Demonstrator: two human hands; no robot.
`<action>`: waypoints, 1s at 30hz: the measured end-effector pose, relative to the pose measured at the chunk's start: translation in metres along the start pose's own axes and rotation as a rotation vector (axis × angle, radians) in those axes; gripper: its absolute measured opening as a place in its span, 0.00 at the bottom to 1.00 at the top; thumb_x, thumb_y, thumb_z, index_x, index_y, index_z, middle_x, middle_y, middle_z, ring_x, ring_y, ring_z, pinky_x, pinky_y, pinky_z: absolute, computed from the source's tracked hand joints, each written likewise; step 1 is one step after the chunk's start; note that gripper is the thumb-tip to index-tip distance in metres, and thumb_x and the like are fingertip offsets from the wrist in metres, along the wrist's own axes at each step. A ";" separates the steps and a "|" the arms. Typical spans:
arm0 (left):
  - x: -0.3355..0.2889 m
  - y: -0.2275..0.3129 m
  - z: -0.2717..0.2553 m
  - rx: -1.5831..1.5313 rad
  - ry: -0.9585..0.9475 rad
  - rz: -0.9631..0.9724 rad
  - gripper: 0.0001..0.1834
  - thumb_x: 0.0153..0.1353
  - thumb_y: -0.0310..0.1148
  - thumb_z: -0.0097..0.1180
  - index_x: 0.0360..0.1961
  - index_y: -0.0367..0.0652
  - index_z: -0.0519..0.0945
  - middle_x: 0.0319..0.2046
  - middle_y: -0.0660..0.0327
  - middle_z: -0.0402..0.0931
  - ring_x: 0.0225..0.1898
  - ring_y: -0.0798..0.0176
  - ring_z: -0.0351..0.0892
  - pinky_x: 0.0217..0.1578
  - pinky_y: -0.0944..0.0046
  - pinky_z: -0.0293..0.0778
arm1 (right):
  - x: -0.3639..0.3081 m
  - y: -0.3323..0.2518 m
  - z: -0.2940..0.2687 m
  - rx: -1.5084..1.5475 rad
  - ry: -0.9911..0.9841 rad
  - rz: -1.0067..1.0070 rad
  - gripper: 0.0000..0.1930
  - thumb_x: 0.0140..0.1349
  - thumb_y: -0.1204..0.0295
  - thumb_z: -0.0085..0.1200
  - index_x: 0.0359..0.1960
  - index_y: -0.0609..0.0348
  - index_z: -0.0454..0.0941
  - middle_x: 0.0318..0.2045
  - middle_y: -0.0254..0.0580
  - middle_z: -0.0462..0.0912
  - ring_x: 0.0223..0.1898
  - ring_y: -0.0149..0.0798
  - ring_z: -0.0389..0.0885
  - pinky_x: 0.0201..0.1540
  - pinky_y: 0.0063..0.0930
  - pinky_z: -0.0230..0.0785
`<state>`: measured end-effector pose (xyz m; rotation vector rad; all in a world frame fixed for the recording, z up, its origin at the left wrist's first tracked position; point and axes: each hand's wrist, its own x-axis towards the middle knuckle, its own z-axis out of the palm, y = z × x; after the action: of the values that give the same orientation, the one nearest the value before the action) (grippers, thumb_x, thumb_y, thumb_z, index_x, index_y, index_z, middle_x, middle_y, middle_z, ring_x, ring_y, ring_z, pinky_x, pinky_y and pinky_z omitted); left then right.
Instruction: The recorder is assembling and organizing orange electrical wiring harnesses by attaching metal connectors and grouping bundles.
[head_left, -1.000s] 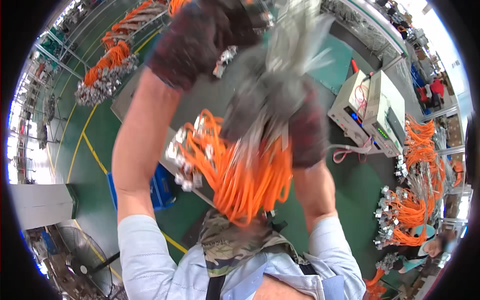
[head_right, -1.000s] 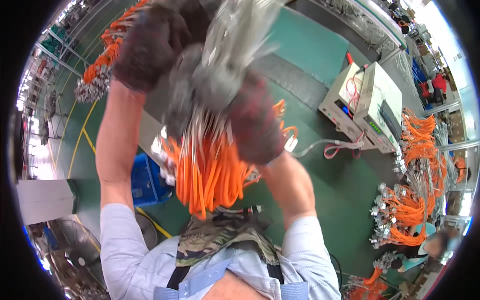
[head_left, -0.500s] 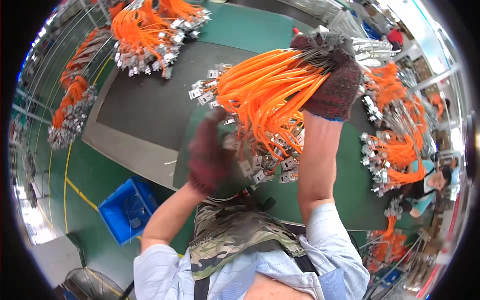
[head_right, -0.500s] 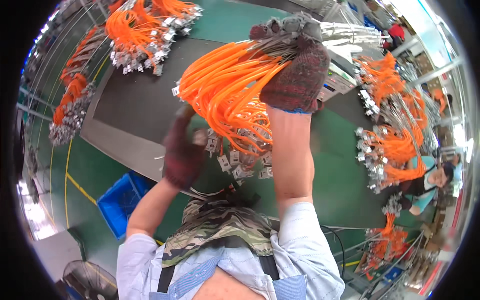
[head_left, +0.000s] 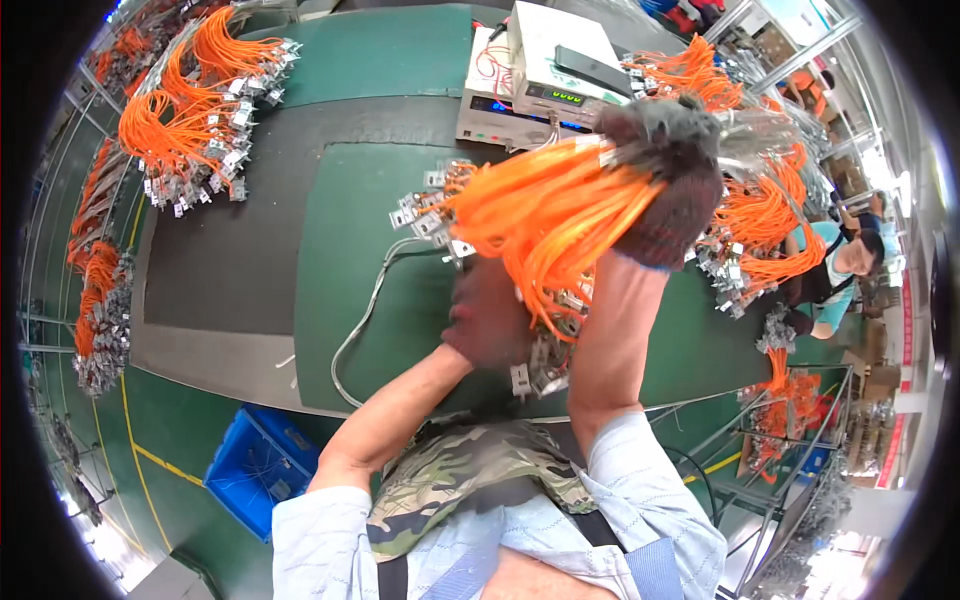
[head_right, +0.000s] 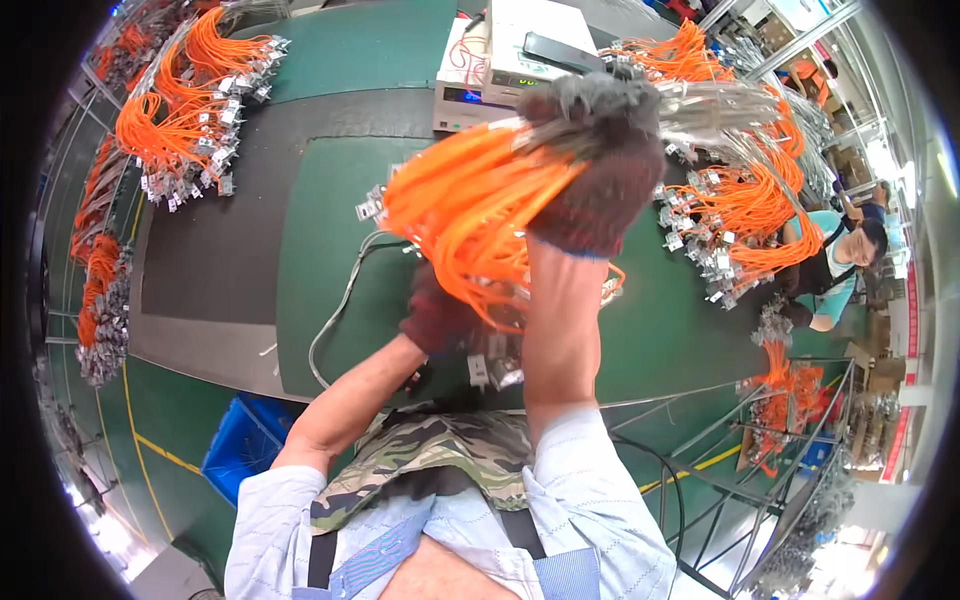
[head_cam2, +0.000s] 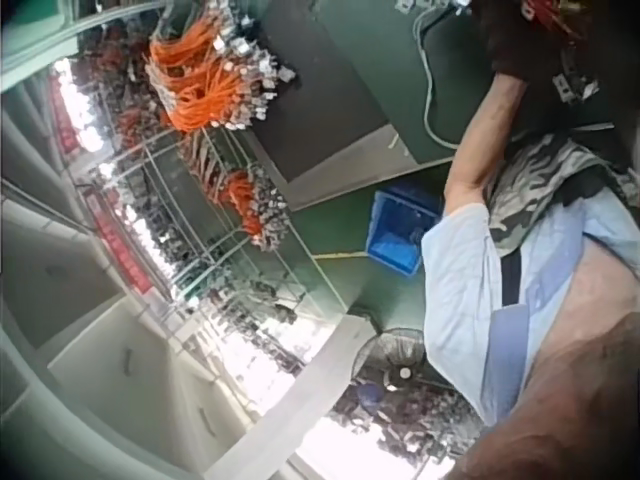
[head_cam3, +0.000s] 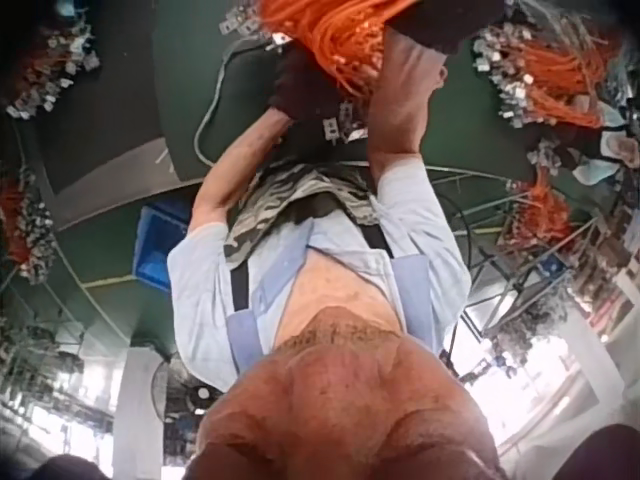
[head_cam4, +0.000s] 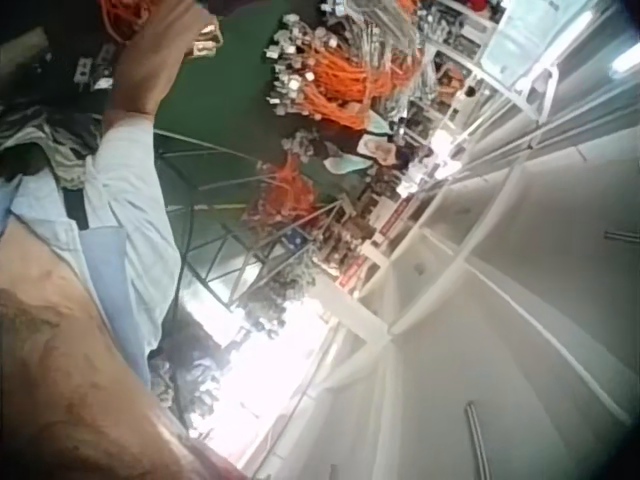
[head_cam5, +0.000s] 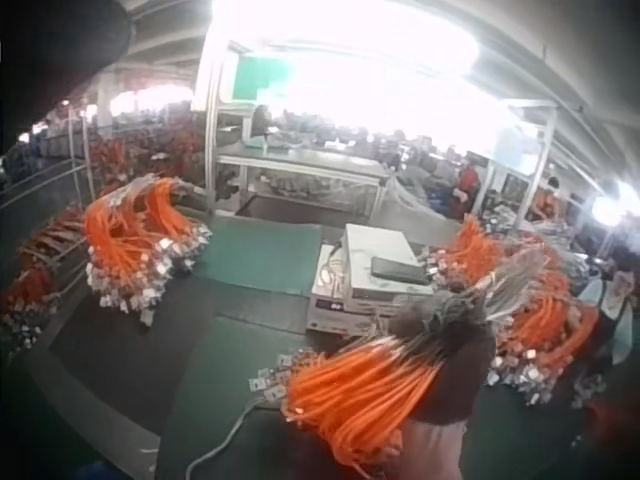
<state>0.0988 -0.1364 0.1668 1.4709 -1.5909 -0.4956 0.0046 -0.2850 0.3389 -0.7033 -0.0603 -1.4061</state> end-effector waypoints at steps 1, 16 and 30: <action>-0.009 0.001 0.010 0.028 -0.063 -0.048 0.26 0.59 0.42 0.70 0.57 0.43 0.82 0.47 0.51 0.83 0.50 0.45 0.83 0.52 0.45 0.78 | -0.002 -0.009 -0.003 0.047 -0.044 0.033 0.14 0.80 0.58 0.49 0.40 0.53 0.78 0.28 0.32 0.78 0.34 0.38 0.78 0.44 0.44 0.74; -0.004 0.031 -0.086 0.114 -0.533 0.144 0.21 0.60 0.28 0.65 0.56 0.42 0.79 0.46 0.45 0.83 0.47 0.36 0.84 0.46 0.43 0.81 | -0.040 -0.119 -0.046 0.030 -0.023 -0.154 0.09 0.73 0.72 0.57 0.50 0.60 0.76 0.31 0.29 0.76 0.35 0.30 0.75 0.45 0.36 0.70; 0.045 -0.048 0.112 0.104 -0.127 0.015 0.26 0.65 0.29 0.61 0.65 0.40 0.77 0.52 0.44 0.82 0.53 0.39 0.83 0.54 0.46 0.79 | -0.088 -0.079 0.031 -0.079 -0.028 -0.121 0.07 0.76 0.68 0.55 0.49 0.56 0.76 0.27 0.24 0.73 0.29 0.26 0.70 0.37 0.28 0.66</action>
<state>0.0414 -0.2195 0.0851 1.5297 -1.7489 -0.5137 -0.0734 -0.1929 0.3577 -0.7959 -0.0699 -1.5208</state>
